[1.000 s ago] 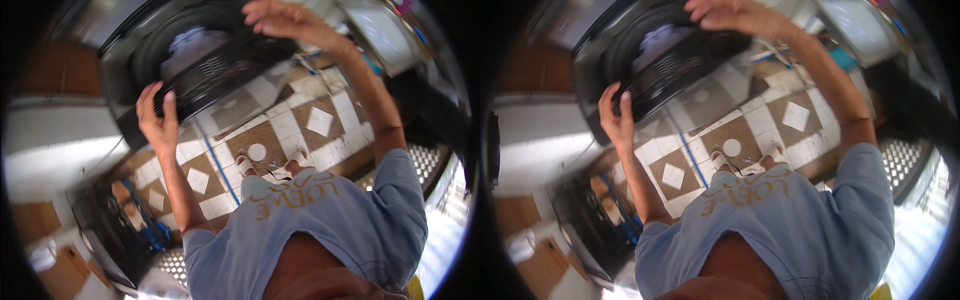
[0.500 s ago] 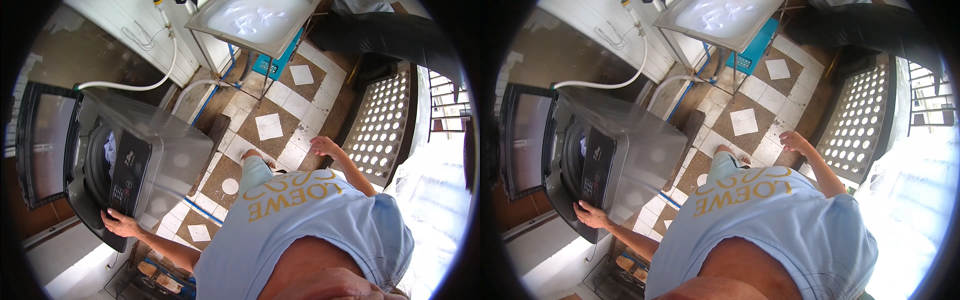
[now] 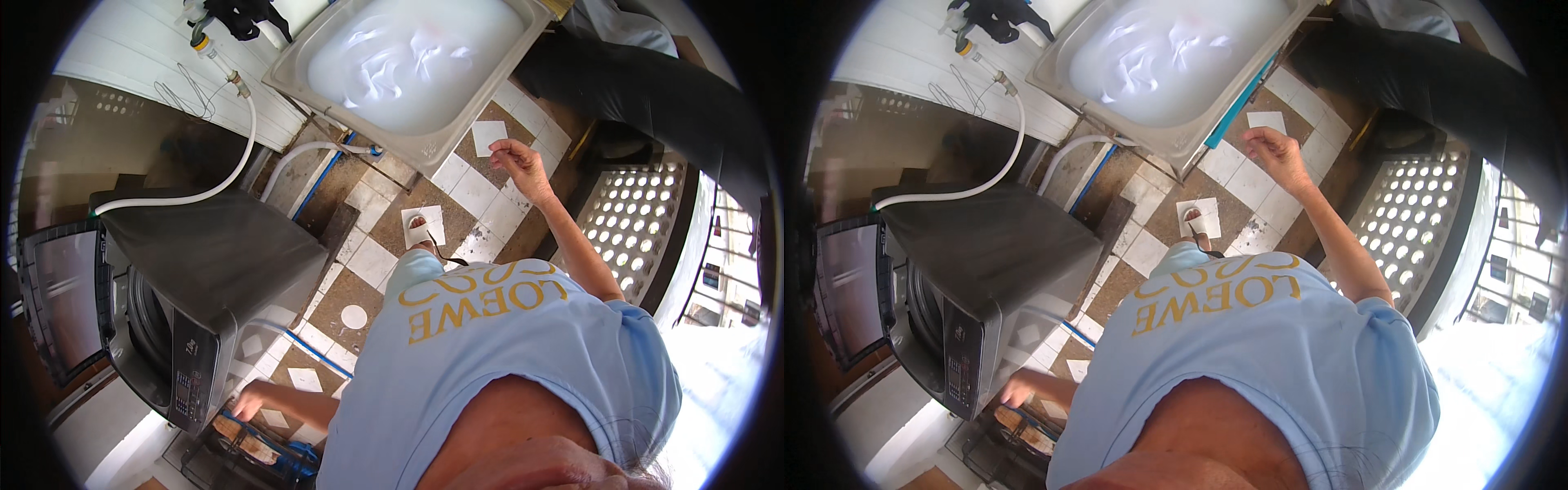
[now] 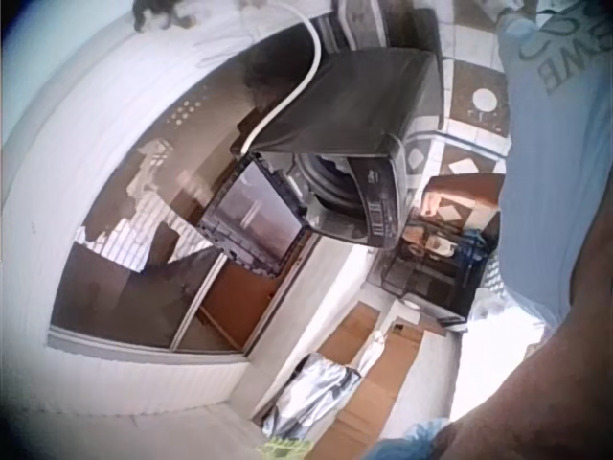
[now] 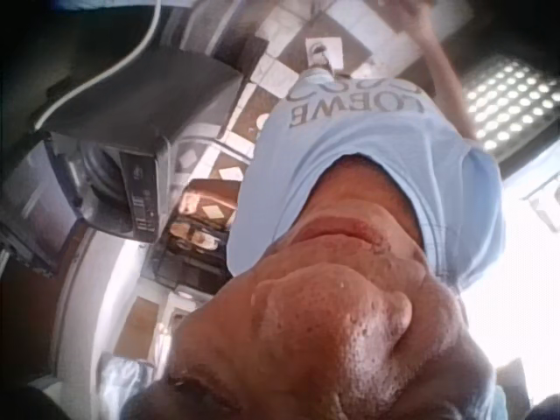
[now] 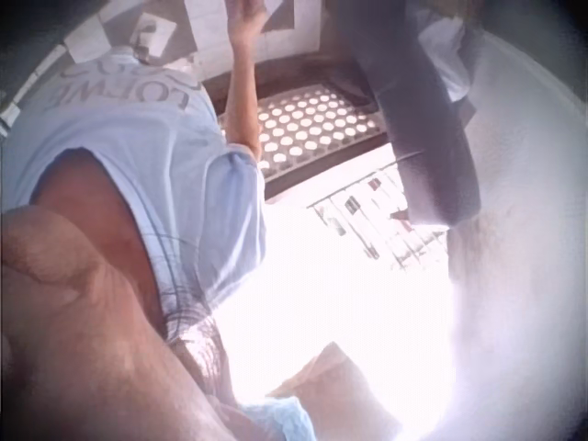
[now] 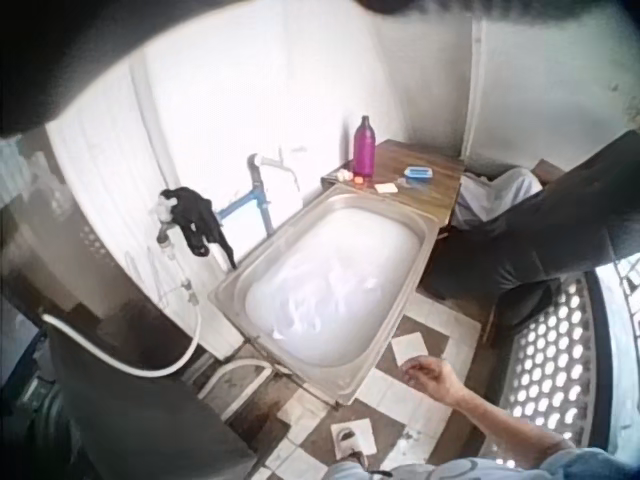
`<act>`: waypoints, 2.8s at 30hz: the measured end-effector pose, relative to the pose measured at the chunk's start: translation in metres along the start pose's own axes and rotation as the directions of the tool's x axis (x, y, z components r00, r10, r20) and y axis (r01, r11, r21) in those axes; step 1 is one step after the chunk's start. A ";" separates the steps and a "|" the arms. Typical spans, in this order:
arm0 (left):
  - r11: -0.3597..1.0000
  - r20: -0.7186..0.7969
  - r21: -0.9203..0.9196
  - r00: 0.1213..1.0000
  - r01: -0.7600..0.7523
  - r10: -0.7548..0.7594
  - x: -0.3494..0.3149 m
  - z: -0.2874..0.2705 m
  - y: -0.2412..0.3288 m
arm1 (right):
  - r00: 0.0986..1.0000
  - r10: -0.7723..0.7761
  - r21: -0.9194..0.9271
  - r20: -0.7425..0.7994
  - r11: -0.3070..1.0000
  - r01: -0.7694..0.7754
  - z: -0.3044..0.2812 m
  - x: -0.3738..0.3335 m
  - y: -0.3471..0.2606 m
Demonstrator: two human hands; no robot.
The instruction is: The person washes a white t-shirt by hand in a sink filled with soapy water, scrubbing the fabric against itself and using a bar of soap. After scrubbing and wringing the shirt, the person moves it into an adjacent washing machine.
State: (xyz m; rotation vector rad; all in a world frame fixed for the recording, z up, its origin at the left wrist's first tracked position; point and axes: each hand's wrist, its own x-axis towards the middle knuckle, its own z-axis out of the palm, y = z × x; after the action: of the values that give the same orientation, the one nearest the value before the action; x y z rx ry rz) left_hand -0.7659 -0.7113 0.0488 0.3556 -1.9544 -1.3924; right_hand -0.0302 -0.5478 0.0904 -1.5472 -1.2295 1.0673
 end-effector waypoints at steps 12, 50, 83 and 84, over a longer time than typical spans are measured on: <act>0.946 0.875 -0.293 0.360 -0.136 0.323 -0.378 -0.117 0.093 | 0.975 -0.117 0.120 -0.188 0.983 0.141 -0.089 0.123 0.010; 0.700 0.859 -0.388 0.041 -0.600 0.511 -0.556 -0.194 0.261 | 0.620 -0.544 -0.030 0.566 0.737 0.675 -0.042 0.431 0.004; 0.665 0.778 -0.058 0.384 -0.745 0.497 -0.625 -0.241 0.267 | 0.195 0.115 0.036 0.974 0.769 -0.638 0.004 0.528 -0.011; 0.668 0.777 -0.061 0.385 -0.741 0.498 -0.626 -0.242 0.266 | 0.209 0.136 0.034 0.968 0.758 -0.651 0.003 0.530 -0.010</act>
State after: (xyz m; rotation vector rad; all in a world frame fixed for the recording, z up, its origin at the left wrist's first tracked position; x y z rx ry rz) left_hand -0.1086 -0.4169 0.0947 -0.9657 -2.5436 -0.7122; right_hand 0.0417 -0.0248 0.0436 -0.7545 -1.0641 2.7092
